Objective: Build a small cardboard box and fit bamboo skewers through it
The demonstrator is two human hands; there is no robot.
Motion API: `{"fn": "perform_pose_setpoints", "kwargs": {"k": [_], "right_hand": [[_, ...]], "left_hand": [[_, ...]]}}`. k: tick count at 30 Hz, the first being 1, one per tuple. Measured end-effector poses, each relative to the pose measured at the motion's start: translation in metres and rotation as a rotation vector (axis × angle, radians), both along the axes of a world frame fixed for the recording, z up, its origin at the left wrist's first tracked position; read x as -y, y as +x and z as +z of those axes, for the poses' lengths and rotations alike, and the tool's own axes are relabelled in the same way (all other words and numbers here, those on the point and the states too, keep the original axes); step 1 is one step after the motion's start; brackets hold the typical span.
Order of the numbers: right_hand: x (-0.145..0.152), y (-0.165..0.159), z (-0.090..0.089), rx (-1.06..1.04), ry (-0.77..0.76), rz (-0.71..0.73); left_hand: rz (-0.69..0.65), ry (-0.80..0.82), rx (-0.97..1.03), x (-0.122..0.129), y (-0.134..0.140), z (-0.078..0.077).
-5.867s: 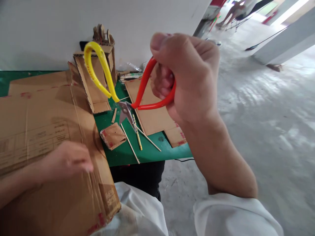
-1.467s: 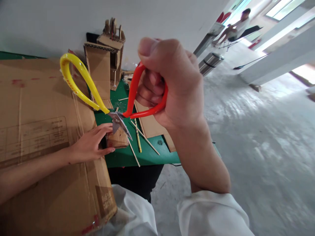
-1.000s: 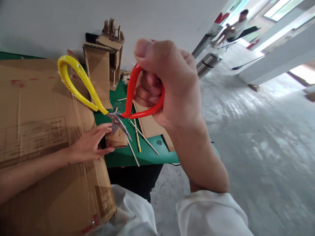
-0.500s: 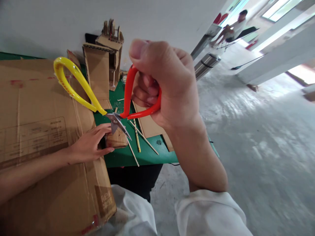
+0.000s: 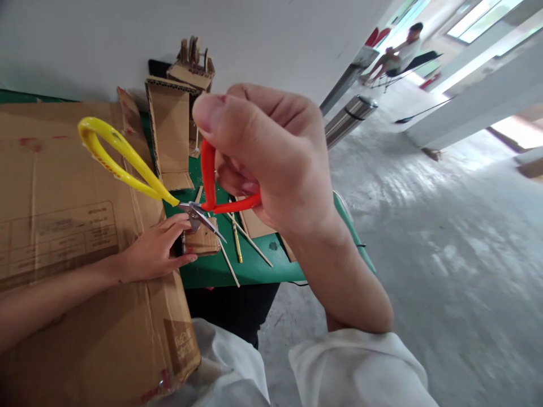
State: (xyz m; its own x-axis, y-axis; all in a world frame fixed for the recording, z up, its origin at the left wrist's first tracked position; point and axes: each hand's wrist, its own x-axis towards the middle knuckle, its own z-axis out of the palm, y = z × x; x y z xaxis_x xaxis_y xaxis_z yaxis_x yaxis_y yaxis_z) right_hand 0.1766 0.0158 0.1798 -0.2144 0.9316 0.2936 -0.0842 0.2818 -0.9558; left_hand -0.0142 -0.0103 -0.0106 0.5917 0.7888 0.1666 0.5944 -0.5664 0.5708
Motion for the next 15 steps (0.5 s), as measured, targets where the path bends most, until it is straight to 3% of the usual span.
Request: {"fn": "perform_pose_setpoints", "kwargs": {"k": [8, 15], "right_hand": [[0.0071, -0.0089, -0.0048, 0.031, 0.023, -0.111], [-0.0003, -0.009, -0.005, 0.042, 0.046, 0.095]], "left_hand": [[0.049, 0.006, 0.034, 0.0016, 0.0019, 0.0002], [0.058, 0.016, 0.047, 0.0022, 0.001, -0.0008]]}}
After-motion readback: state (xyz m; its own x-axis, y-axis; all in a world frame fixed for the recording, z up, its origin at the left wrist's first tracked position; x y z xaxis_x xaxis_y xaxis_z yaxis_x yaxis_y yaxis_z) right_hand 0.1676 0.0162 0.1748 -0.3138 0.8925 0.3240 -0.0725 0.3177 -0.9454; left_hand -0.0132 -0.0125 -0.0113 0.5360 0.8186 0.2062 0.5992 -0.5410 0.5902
